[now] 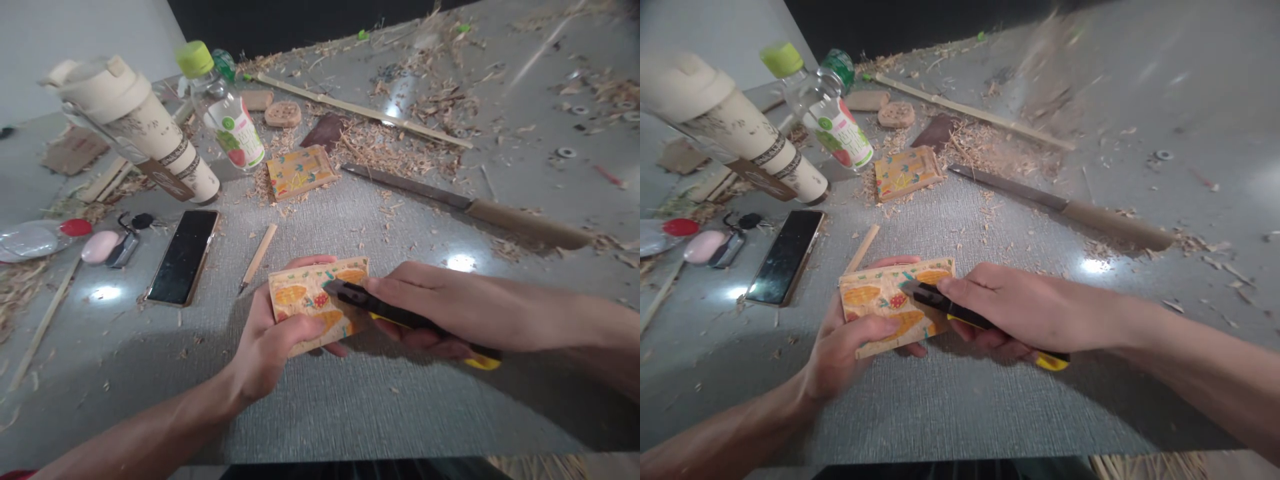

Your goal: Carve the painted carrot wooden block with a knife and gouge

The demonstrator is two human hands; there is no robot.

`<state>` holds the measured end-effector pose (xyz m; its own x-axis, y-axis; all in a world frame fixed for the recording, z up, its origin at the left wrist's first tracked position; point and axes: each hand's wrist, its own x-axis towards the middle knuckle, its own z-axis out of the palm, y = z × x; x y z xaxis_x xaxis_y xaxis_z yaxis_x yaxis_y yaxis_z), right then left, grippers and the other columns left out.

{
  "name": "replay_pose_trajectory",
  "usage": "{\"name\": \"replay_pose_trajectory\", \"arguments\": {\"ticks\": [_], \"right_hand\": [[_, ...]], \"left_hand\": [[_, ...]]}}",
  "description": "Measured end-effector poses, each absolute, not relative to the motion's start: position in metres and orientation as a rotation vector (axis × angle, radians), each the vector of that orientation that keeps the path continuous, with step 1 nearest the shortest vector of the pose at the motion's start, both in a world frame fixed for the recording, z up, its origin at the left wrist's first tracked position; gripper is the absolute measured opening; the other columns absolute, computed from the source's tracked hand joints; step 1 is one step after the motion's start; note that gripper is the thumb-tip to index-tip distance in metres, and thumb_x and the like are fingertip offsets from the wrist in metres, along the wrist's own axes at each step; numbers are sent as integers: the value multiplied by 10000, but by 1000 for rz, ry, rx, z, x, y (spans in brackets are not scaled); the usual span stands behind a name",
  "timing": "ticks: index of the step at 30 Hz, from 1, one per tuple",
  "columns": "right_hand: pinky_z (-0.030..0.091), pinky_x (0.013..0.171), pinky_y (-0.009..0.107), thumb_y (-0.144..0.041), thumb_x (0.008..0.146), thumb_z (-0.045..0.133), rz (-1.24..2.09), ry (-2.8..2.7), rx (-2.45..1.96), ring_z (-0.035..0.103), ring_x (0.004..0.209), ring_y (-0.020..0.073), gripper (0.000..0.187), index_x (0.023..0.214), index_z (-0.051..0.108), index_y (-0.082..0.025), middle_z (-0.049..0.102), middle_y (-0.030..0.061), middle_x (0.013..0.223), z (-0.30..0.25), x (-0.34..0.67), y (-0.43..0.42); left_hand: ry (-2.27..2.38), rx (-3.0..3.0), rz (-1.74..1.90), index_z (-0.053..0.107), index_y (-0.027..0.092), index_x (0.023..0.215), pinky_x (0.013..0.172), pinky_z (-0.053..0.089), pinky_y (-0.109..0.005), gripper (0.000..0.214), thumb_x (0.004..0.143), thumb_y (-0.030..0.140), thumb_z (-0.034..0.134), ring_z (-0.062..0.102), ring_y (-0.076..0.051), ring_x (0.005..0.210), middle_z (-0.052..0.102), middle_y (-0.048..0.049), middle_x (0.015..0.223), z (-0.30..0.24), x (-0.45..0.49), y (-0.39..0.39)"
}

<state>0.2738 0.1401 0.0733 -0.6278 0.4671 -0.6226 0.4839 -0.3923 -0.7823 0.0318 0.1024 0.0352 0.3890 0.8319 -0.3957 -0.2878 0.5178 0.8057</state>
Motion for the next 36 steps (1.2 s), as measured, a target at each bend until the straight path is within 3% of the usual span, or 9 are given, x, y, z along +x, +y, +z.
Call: {"name": "replay_pose_trajectory", "arguments": {"ticks": [3, 6, 11, 14, 17, 20, 26, 33, 36], "right_hand": [[201, 434, 210, -776, 1028, 431, -2501, 1283, 1161, 245, 514, 79, 588, 883, 562, -221, 392, -58, 700, 71, 272, 144], [214, 449, 218, -780, 1004, 478, -2459, 1363, 1230, 278, 522, 87, 585, 855, 567, -221, 407, -50, 685, 73, 274, 145], [399, 505, 275, -787, 1009, 425, -1826, 1875, 1692, 489, 539, 145, 630, 794, 645, -236, 592, 13, 683, 81, 282, 139], [399, 519, 304, -738, 1054, 348, -1511, 2149, 1695, 564, 559, 175, 647, 756, 661, -257, 650, 36, 687, 79, 281, 134], [362, 522, 318, -667, 1081, 366, -1401, 2310, 1675, 569, 565, 180, 604, 712, 628, -267, 646, 33, 670, 76, 275, 131], [355, 550, 327, -648, 1093, 349, -1434, 2243, 1711, 579, 587, 183, 600, 728, 636, -268, 655, 30, 686, 78, 271, 131], [436, 595, 312, -814, 987, 440, -1755, 1865, 1622, 565, 629, 180, 629, 825, 706, -267, 672, 15, 752, 87, 280, 138], [275, 526, 334, -681, 1043, 453, -1216, 2456, 1630, 442, 506, 147, 558, 737, 638, -253, 537, -13, 578, 81, 282, 147], [252, 529, 345, -648, 1027, 506, -1029, 2546, 1676, 411, 477, 145, 508, 725, 633, -261, 542, -12, 561, 75, 287, 152]], "left_hand": [[877, 722, 792, 614, 216, 1449, 689, 716, -341, 651, 831, 209, 819, 806, -277, 957, 780, -120, 1284, 34, 32, 103], [853, 714, 812, 612, 223, 1461, 678, 711, -323, 658, 836, 216, 819, 810, -284, 984, 774, -122, 1319, 32, 31, 103], [836, 707, 829, 595, 243, 1493, 681, 708, -326, 650, 872, 206, 782, 807, -333, 1076, 767, -129, 1355, 30, 29, 105], [851, 719, 821, 585, 256, 1506, 689, 710, -350, 665, 873, 210, 781, 805, -355, 1092, 762, -134, 1374, 31, 29, 105], [870, 735, 810, 584, 266, 1508, 702, 711, -365, 664, 876, 222, 785, 807, -354, 1085, 760, -133, 1379, 31, 29, 104], [867, 737, 813, 593, 273, 1496, 727, 710, -365, 644, 884, 226, 789, 806, -336, 1077, 761, -124, 1376, 31, 29, 103], [898, 739, 849, 573, 260, 1523, 702, 709, -386, 706, 850, 210, 781, 798, -363, 1098, 770, -132, 1361, 31, 29, 104], [879, 710, 886, 551, 264, 1548, 653, 696, -342, 735, 847, 198, 759, 795, -354, 1109, 747, -119, 1395, 29, 29, 107], [919, 735, 898, 579, 242, 1515, 611, 675, -311, 712, 827, 212, 763, 806, -303, 995, 761, -115, 1338, 30, 28, 107]]}}
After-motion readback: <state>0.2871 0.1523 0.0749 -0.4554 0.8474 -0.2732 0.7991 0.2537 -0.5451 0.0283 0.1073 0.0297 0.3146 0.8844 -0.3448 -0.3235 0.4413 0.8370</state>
